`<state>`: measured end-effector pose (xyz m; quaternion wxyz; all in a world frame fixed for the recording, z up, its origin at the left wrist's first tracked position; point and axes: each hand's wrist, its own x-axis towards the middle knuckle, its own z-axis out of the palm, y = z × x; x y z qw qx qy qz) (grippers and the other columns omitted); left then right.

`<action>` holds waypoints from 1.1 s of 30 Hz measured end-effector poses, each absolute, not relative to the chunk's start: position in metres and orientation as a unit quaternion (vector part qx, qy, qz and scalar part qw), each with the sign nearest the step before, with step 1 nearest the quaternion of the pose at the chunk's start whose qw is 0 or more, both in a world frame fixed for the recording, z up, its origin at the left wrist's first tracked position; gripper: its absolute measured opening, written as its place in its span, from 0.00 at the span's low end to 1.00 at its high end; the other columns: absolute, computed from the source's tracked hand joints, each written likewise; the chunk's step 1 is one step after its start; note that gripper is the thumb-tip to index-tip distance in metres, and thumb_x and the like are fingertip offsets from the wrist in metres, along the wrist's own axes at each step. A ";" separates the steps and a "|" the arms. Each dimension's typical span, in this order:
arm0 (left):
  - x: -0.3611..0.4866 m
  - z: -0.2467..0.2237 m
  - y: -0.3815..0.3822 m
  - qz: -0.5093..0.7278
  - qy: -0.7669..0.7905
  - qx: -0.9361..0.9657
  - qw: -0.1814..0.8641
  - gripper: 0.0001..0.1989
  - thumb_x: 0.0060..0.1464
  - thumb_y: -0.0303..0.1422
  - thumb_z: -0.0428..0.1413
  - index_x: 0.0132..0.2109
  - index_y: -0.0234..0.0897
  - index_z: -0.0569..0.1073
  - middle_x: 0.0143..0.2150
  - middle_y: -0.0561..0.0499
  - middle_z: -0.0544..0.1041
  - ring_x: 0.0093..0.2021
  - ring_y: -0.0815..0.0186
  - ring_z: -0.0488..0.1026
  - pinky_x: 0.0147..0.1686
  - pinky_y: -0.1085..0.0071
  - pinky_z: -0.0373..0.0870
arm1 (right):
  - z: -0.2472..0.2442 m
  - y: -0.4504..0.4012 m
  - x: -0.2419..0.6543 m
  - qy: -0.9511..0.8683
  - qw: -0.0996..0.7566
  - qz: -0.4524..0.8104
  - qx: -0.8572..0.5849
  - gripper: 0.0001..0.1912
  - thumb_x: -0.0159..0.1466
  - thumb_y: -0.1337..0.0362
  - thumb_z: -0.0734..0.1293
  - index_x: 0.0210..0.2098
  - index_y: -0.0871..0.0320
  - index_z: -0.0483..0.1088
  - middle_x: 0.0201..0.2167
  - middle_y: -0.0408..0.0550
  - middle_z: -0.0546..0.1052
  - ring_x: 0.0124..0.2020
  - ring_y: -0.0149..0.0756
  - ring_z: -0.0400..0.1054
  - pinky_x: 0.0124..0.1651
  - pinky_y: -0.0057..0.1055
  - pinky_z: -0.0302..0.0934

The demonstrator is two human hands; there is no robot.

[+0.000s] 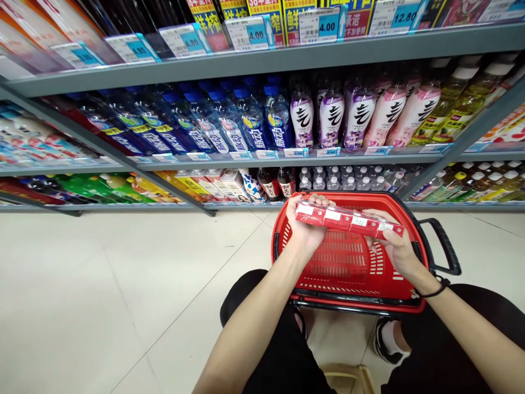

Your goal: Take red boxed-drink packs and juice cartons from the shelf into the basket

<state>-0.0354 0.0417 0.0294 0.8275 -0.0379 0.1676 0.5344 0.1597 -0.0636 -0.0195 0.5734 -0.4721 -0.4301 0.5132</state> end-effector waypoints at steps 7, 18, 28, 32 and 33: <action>-0.038 0.028 0.043 0.527 0.176 -0.019 0.831 0.16 0.60 0.40 0.51 0.26 0.37 0.64 0.25 0.52 0.65 0.28 0.68 0.68 0.38 0.66 0.70 | -0.014 -0.063 0.156 -0.416 0.573 0.520 -0.478 0.30 0.62 0.44 0.74 0.57 0.55 0.75 0.44 0.52 0.79 0.26 0.35 0.70 0.24 0.30 0.63; -0.038 0.030 0.045 0.528 0.199 -0.014 0.826 0.17 0.61 0.40 0.51 0.26 0.37 0.66 0.25 0.52 0.66 0.28 0.67 0.69 0.42 0.66 0.72 | -0.010 -0.062 0.155 -0.381 0.575 0.548 -0.473 0.31 0.60 0.45 0.75 0.58 0.54 0.75 0.52 0.54 0.79 0.27 0.35 0.71 0.25 0.31 0.65; -0.056 0.034 0.055 0.385 0.255 -0.071 0.884 0.12 0.60 0.21 0.48 0.31 0.36 0.71 0.27 0.51 0.73 0.23 0.69 0.70 0.34 0.69 0.73 | 0.001 -0.091 0.104 -0.267 0.389 0.798 -0.375 0.25 0.63 0.43 0.74 0.43 0.59 0.77 0.29 0.48 0.78 0.20 0.32 0.68 0.19 0.25 0.63; -0.042 0.024 0.045 0.372 0.269 -0.013 0.888 0.04 0.61 0.30 0.56 0.38 0.39 0.76 0.32 0.47 0.78 0.30 0.58 0.77 0.37 0.61 0.76 | -0.006 -0.105 0.093 -0.233 0.382 0.792 -0.415 0.26 0.55 0.46 0.81 0.40 0.58 0.73 0.23 0.43 0.77 0.16 0.32 0.68 0.15 0.24 0.60; -0.039 0.023 0.045 0.372 0.274 0.002 0.887 0.05 0.61 0.34 0.57 0.38 0.39 0.76 0.32 0.46 0.78 0.32 0.56 0.78 0.38 0.59 0.77 | -0.006 -0.107 0.092 -0.224 0.401 0.775 -0.433 0.27 0.53 0.46 0.82 0.40 0.57 0.73 0.25 0.44 0.78 0.17 0.33 0.70 0.16 0.25 0.62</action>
